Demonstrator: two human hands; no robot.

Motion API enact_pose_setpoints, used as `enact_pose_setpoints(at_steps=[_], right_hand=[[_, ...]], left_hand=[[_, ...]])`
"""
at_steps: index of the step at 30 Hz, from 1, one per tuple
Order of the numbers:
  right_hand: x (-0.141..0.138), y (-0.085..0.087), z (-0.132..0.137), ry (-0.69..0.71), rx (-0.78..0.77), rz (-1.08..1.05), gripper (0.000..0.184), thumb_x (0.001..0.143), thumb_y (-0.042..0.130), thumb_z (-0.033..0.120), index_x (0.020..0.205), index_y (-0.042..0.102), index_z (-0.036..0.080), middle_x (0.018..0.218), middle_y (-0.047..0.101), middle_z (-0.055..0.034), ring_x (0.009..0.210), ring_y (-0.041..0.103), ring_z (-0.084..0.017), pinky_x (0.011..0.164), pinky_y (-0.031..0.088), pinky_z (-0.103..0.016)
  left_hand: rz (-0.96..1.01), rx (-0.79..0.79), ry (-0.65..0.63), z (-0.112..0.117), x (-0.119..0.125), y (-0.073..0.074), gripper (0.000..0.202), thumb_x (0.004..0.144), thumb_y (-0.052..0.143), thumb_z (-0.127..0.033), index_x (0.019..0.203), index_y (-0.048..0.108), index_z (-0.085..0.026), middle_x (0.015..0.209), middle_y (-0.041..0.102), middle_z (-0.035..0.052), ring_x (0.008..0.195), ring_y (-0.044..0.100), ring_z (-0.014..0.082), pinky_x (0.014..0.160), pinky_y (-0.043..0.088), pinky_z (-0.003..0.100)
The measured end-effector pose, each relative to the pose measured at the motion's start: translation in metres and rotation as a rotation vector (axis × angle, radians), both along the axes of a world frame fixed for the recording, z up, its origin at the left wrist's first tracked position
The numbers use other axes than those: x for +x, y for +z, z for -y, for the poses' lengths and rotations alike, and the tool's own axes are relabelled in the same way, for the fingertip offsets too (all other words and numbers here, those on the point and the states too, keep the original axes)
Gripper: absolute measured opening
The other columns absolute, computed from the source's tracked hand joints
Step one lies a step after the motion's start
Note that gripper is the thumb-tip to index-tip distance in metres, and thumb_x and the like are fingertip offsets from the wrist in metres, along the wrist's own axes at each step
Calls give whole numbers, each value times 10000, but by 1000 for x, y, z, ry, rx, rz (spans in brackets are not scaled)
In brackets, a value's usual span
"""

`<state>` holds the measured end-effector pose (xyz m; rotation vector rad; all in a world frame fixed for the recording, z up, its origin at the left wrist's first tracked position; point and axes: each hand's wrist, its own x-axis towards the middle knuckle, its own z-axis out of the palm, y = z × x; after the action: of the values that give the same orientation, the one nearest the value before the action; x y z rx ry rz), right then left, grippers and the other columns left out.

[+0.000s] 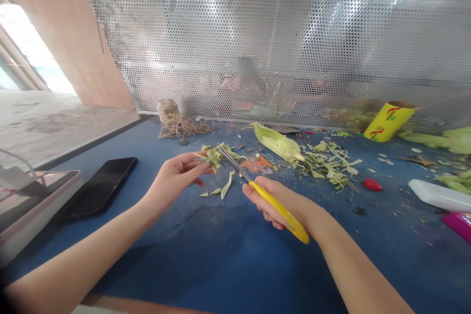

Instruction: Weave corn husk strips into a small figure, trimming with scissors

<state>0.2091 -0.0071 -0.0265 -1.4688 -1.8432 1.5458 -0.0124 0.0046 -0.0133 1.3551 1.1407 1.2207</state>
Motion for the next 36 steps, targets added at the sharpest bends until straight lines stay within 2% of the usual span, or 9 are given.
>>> enact_pose_setpoints(at_steps=[6, 10, 13, 17, 23, 26, 36], right_hand=[[-3, -3, -1, -11, 90, 139, 459, 740, 374, 674, 792, 353, 218, 588, 328, 72, 392, 294, -39, 343, 287, -172], [-6, 0, 1, -3, 214, 208, 434, 766, 376, 636, 748, 358, 203, 616, 363, 51, 446, 344, -51, 374, 298, -170], [-8, 2, 2, 1, 243, 248, 416, 782, 378, 612, 738, 364, 199, 610, 383, 45, 451, 355, -53, 379, 287, -169], [-8, -2, 1, -5, 233, 281, 407, 778, 409, 596, 706, 342, 201, 575, 350, 62, 414, 323, -39, 361, 264, -157], [-3, -14, -3, -20, 99, 168, 492, 726, 339, 708, 797, 348, 221, 569, 369, 72, 348, 303, -35, 318, 301, -167], [-2, -17, -4, -21, 100, 145, 511, 710, 335, 727, 793, 344, 223, 544, 364, 77, 333, 311, -39, 311, 317, -172], [-4, -5, -1, -22, 96, 184, 518, 701, 329, 738, 763, 343, 223, 516, 371, 79, 272, 317, -39, 259, 306, -177]], left_hand=[[76, -57, 17, 3, 4, -2, 215, 669, 663, -281, 804, 605, -124, 753, 702, 66, 791, 667, 228, 444, 492, 191], [58, -33, 25, 4, 5, -2, 236, 669, 668, -304, 810, 606, -126, 732, 703, 66, 794, 668, 238, 426, 493, 189], [45, -32, 9, 4, 5, -3, 231, 673, 666, -302, 812, 606, -127, 740, 703, 70, 801, 667, 240, 422, 494, 186], [27, -9, 2, 5, 5, -4, 223, 675, 666, -290, 823, 604, -136, 740, 705, 68, 810, 665, 247, 420, 496, 191], [18, -4, -8, 6, 5, -4, 236, 676, 666, -304, 835, 607, -140, 757, 709, 66, 818, 663, 249, 423, 496, 195], [15, -6, -10, 6, 5, -4, 228, 678, 663, -305, 827, 607, -141, 762, 710, 66, 815, 665, 246, 424, 492, 193], [-7, -10, -12, 6, 6, -5, 203, 683, 657, -288, 806, 593, -141, 726, 703, 59, 799, 667, 242, 420, 496, 198]])
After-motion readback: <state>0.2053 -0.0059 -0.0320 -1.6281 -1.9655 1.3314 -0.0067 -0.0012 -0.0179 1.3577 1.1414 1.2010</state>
